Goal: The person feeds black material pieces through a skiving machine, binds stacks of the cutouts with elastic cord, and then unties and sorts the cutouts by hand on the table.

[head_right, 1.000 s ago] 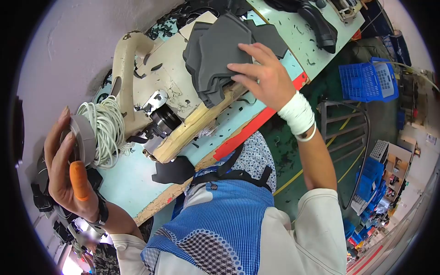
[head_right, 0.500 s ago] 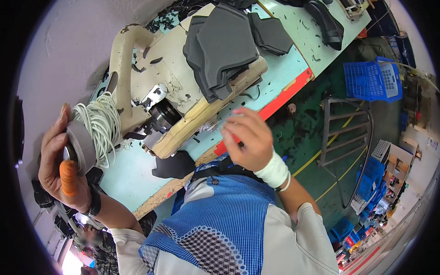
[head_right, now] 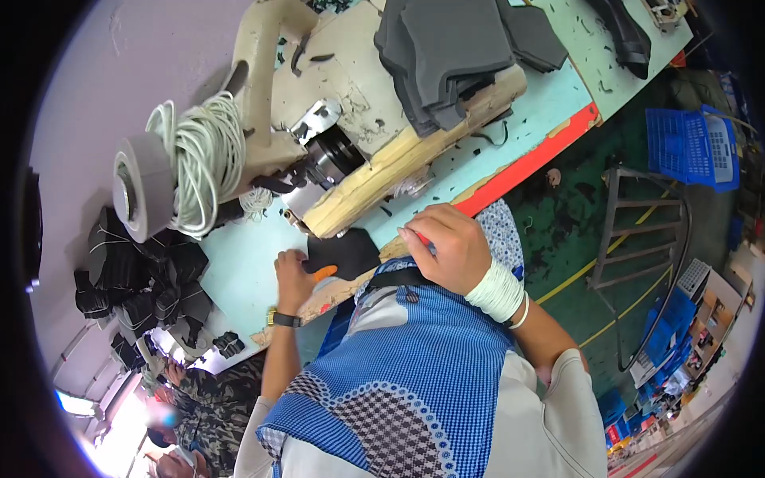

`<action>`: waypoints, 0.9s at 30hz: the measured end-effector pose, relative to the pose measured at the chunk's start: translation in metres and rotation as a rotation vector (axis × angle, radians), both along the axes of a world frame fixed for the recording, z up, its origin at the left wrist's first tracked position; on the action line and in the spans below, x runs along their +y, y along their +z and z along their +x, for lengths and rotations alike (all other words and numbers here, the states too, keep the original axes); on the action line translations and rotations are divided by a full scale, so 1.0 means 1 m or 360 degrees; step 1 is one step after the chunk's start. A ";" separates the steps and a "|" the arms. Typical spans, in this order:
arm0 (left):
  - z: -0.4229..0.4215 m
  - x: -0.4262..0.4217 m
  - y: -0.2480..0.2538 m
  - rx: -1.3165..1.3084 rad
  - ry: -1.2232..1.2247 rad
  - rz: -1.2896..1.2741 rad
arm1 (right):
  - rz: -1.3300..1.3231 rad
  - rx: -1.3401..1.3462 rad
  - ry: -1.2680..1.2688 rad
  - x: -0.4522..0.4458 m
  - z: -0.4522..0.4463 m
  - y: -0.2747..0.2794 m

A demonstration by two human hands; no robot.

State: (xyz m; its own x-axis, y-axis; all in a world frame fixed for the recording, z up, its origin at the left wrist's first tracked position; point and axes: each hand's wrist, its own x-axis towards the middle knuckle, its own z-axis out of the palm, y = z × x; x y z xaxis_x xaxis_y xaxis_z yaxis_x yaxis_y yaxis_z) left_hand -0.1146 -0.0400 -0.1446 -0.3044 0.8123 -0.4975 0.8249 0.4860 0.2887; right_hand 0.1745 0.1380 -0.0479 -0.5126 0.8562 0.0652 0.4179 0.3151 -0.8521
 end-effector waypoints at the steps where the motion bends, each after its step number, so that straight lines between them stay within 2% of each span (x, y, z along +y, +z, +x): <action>1: 0.015 -0.004 0.011 0.0138 0.0081 0.0196 | -0.0023 -0.0001 0.0001 -0.004 -0.001 0.001; 2: 0.009 -0.007 0.019 0.0139 0.0075 0.0189 | -0.0038 -0.0031 0.0079 -0.005 -0.004 0.002; 4: -0.009 -0.016 0.038 -0.0208 0.0225 0.0250 | -0.0055 -0.0058 0.0183 -0.006 -0.010 0.008; 6: -0.018 0.005 0.086 -0.0522 0.0204 0.0030 | -0.0344 -0.0011 0.0388 -0.007 -0.018 0.013; 7: -0.020 0.028 0.116 -0.0839 0.0148 -0.0309 | -0.0366 0.0047 0.0378 -0.007 -0.026 0.019; 8: -0.015 0.049 0.136 -0.0839 0.0153 -0.0309 | -0.0368 0.0047 0.0383 -0.007 -0.029 0.017; 10: 0.004 0.086 0.154 -0.1577 -0.0289 -0.0052 | -0.0566 0.0313 0.0612 -0.005 -0.031 0.014; 11: 0.011 0.098 0.152 -0.1608 -0.0070 -0.0116 | -0.1028 0.0200 0.0742 0.010 -0.024 0.017; 12: 0.016 0.109 0.149 -0.1631 0.0150 -0.0179 | -0.1302 0.0041 0.0596 0.021 -0.020 0.022; 13: 0.018 0.118 0.141 -0.1896 0.0559 -0.0180 | -0.1359 0.0160 0.0388 0.024 -0.018 0.019; 14: 0.007 0.125 0.137 -0.1938 0.0661 -0.0403 | -0.1411 0.0283 0.0179 0.026 -0.018 0.014; 15: -0.005 0.128 0.134 -0.1867 0.0630 -0.0494 | -0.1383 0.0252 0.0208 0.027 -0.024 0.011; 16: -0.017 0.131 0.133 -0.1798 0.0597 -0.0588 | -0.1868 0.0231 0.0189 0.028 -0.028 0.014; 18: -0.042 0.137 0.137 -0.1731 0.0507 -0.0543 | -0.2288 0.0408 0.0152 0.021 -0.045 0.001; 19: -0.048 0.141 0.142 -0.1651 0.0491 -0.0520 | -0.2304 0.0412 0.0156 0.020 -0.047 0.003; 21: -0.053 0.148 0.139 -0.1584 0.0430 -0.0428 | -0.2509 0.0608 -0.0147 0.017 -0.054 0.009; 22: -0.046 0.149 0.127 -0.1397 0.0190 -0.0241 | -0.2512 0.0603 -0.0123 0.013 -0.051 0.011; 24: -0.031 0.153 0.106 -0.1865 0.0979 -0.0374 | -0.1815 0.0633 -0.0244 0.009 -0.033 0.015; 25: -0.024 0.155 0.096 -0.1875 0.0978 -0.0361 | -0.1804 0.0624 -0.0237 0.014 -0.028 0.018; 27: 0.002 0.164 0.091 -0.0827 -0.0582 0.0339 | -0.0799 0.0055 -0.0249 0.029 -0.020 0.044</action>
State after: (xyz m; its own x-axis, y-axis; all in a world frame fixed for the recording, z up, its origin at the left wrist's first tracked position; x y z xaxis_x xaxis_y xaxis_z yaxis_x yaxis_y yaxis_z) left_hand -0.1126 0.1238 -0.0539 0.2449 0.9144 -0.3224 0.6532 0.0901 0.7518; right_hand 0.1546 0.1667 -0.0038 -0.3807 0.8524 -0.3584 0.3965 -0.1997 -0.8960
